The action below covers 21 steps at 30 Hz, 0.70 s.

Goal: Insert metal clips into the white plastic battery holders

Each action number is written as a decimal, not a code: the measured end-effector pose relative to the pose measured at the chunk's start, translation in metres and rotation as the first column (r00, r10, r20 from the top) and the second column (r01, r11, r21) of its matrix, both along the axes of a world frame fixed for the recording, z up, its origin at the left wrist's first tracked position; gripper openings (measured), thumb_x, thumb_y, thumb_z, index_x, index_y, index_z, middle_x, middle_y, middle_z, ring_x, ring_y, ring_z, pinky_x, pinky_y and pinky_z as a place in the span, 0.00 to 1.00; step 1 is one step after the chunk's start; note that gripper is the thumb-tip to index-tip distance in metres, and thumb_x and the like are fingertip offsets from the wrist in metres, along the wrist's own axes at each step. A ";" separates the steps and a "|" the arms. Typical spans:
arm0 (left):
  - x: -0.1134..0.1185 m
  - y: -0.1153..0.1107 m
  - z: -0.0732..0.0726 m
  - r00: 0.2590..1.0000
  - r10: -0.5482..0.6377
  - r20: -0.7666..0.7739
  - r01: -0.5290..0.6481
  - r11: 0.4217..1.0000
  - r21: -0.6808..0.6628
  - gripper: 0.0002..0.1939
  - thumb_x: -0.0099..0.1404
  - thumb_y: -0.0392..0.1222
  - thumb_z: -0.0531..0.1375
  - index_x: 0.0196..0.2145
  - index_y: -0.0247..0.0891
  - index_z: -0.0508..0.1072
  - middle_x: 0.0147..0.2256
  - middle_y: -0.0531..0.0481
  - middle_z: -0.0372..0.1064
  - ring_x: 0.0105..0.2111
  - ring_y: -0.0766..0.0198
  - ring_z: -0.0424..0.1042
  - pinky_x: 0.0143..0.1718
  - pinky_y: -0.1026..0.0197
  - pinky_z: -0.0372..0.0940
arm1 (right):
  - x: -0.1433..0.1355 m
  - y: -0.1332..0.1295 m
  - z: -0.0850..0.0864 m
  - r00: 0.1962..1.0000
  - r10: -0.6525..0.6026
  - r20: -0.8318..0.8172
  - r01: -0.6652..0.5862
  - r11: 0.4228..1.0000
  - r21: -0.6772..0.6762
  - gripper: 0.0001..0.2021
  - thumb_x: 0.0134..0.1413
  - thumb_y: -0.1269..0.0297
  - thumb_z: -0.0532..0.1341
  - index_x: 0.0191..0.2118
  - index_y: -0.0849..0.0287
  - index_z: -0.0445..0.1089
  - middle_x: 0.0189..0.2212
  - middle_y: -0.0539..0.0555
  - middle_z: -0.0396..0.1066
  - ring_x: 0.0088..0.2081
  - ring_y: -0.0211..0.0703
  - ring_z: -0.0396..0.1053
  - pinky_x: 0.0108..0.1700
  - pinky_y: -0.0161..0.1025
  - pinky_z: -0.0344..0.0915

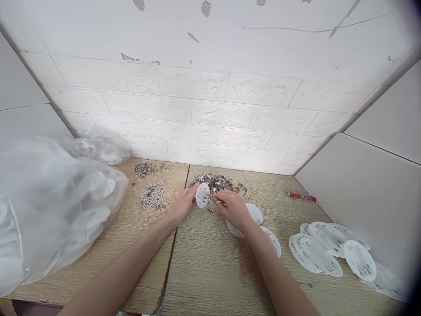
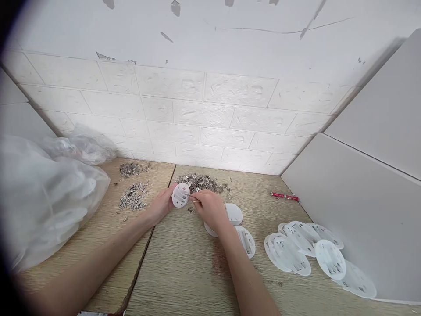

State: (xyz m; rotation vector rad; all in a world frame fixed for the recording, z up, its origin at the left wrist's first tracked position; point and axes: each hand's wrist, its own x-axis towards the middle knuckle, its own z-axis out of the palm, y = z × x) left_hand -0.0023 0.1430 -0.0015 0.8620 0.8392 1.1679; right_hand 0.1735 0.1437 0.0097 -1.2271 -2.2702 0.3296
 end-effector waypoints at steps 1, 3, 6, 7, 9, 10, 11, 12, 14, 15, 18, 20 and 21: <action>0.000 0.000 0.000 1.000 -0.001 -0.007 0.002 1.000 0.008 0.20 0.56 0.58 0.63 0.30 0.35 0.73 0.30 0.50 0.70 0.32 0.65 0.65 0.39 0.63 0.61 | 0.000 0.000 0.000 1.000 0.001 0.012 -0.001 1.000 -0.004 0.11 0.62 0.69 0.55 0.35 0.58 0.74 0.32 0.54 0.76 0.35 0.44 0.69 0.35 0.37 0.59; 0.000 -0.002 0.002 0.999 -0.017 -0.034 0.018 1.000 0.022 0.21 0.56 0.59 0.62 0.29 0.35 0.73 0.29 0.50 0.69 0.32 0.65 0.64 0.38 0.62 0.60 | 0.000 0.000 0.000 0.999 -0.005 0.034 0.005 1.000 -0.012 0.11 0.61 0.70 0.55 0.35 0.58 0.75 0.32 0.54 0.76 0.35 0.44 0.69 0.35 0.36 0.59; 0.000 -0.004 0.005 0.996 -0.040 -0.081 0.043 0.998 0.036 0.22 0.57 0.60 0.61 0.27 0.34 0.71 0.27 0.51 0.68 0.30 0.66 0.62 0.37 0.62 0.59 | -0.002 -0.001 0.001 0.997 -0.014 0.076 0.015 1.000 -0.017 0.11 0.61 0.72 0.55 0.36 0.59 0.75 0.33 0.54 0.76 0.36 0.44 0.69 0.35 0.37 0.59; 0.000 -0.004 0.005 0.995 -0.039 -0.093 0.043 0.998 0.039 0.22 0.57 0.60 0.61 0.27 0.34 0.71 0.27 0.51 0.67 0.29 0.67 0.62 0.36 0.62 0.59 | -0.002 -0.001 0.001 0.995 -0.013 0.095 0.014 1.000 -0.013 0.11 0.61 0.72 0.55 0.36 0.59 0.75 0.33 0.54 0.76 0.36 0.44 0.69 0.36 0.37 0.58; 0.000 -0.004 0.004 0.995 -0.027 -0.101 0.032 0.998 0.046 0.23 0.57 0.60 0.61 0.26 0.34 0.71 0.27 0.51 0.67 0.29 0.67 0.62 0.36 0.62 0.59 | -0.003 -0.001 0.001 0.992 -0.008 0.122 0.008 1.000 0.001 0.11 0.61 0.72 0.54 0.36 0.59 0.75 0.33 0.54 0.76 0.37 0.45 0.69 0.36 0.37 0.58; 0.000 -0.003 0.003 0.995 -0.021 -0.093 0.025 0.999 0.045 0.23 0.57 0.61 0.61 0.27 0.34 0.72 0.27 0.51 0.68 0.30 0.66 0.62 0.36 0.62 0.59 | -0.003 -0.001 0.001 0.992 -0.006 0.127 0.005 1.000 0.006 0.11 0.61 0.72 0.54 0.36 0.59 0.75 0.33 0.54 0.76 0.37 0.45 0.69 0.36 0.37 0.58; 0.000 -0.002 0.001 0.997 -0.016 -0.079 0.019 0.999 0.042 0.23 0.56 0.61 0.61 0.28 0.34 0.72 0.28 0.50 0.69 0.30 0.66 0.63 0.37 0.62 0.59 | -0.003 -0.001 0.001 0.992 -0.006 0.125 0.005 1.000 0.009 0.11 0.62 0.72 0.54 0.36 0.59 0.75 0.33 0.54 0.76 0.36 0.45 0.69 0.36 0.37 0.58; 0.000 -0.001 0.000 0.998 -0.009 -0.061 0.011 0.999 0.035 0.23 0.56 0.61 0.61 0.28 0.34 0.73 0.29 0.50 0.69 0.31 0.65 0.64 0.37 0.62 0.60 | -0.003 -0.001 0.001 0.993 -0.008 0.120 0.008 1.000 0.008 0.11 0.62 0.71 0.54 0.36 0.59 0.75 0.32 0.54 0.76 0.36 0.44 0.69 0.35 0.36 0.57; 0.000 0.001 -0.003 1.000 -0.004 -0.031 0.005 1.000 0.021 0.23 0.56 0.61 0.62 0.31 0.35 0.74 0.30 0.49 0.71 0.32 0.65 0.65 0.38 0.62 0.60 | -0.003 -0.002 0.001 0.994 -0.020 0.109 0.021 1.000 -0.011 0.11 0.62 0.71 0.54 0.36 0.58 0.74 0.31 0.54 0.75 0.34 0.43 0.69 0.34 0.36 0.56; 0.000 0.001 -0.003 1.000 -0.004 -0.022 0.004 1.000 0.016 0.23 0.55 0.61 0.62 0.31 0.35 0.74 0.31 0.49 0.72 0.33 0.65 0.66 0.39 0.62 0.61 | -0.003 -0.002 0.002 0.994 -0.027 0.105 0.030 0.999 -0.025 0.11 0.62 0.70 0.54 0.36 0.58 0.74 0.30 0.54 0.75 0.33 0.43 0.69 0.33 0.35 0.56; -0.001 0.002 -0.003 1.000 -0.007 -0.013 0.007 1.000 0.011 0.23 0.54 0.61 0.64 0.33 0.35 0.75 0.32 0.48 0.73 0.34 0.64 0.67 0.40 0.62 0.61 | -0.004 -0.002 0.003 0.996 -0.036 0.081 0.040 0.998 -0.057 0.11 0.62 0.68 0.53 0.34 0.58 0.73 0.28 0.54 0.74 0.31 0.41 0.68 0.32 0.34 0.54; -0.001 0.002 -0.003 1.000 -0.008 -0.015 0.009 1.000 0.007 0.25 0.53 0.62 0.63 0.33 0.34 0.75 0.32 0.48 0.73 0.34 0.63 0.67 0.40 0.61 0.61 | -0.004 -0.003 0.004 0.998 -0.034 0.060 0.038 0.998 -0.059 0.11 0.62 0.68 0.53 0.32 0.59 0.72 0.26 0.53 0.72 0.30 0.40 0.67 0.31 0.34 0.54; -0.001 0.002 -0.002 1.000 -0.010 -0.018 0.010 1.000 0.004 0.25 0.53 0.62 0.63 0.33 0.34 0.75 0.32 0.47 0.73 0.35 0.63 0.68 0.41 0.61 0.61 | -0.004 -0.003 0.004 0.998 -0.035 0.054 0.038 0.998 -0.057 0.11 0.61 0.69 0.53 0.32 0.59 0.71 0.26 0.53 0.72 0.29 0.40 0.66 0.31 0.34 0.53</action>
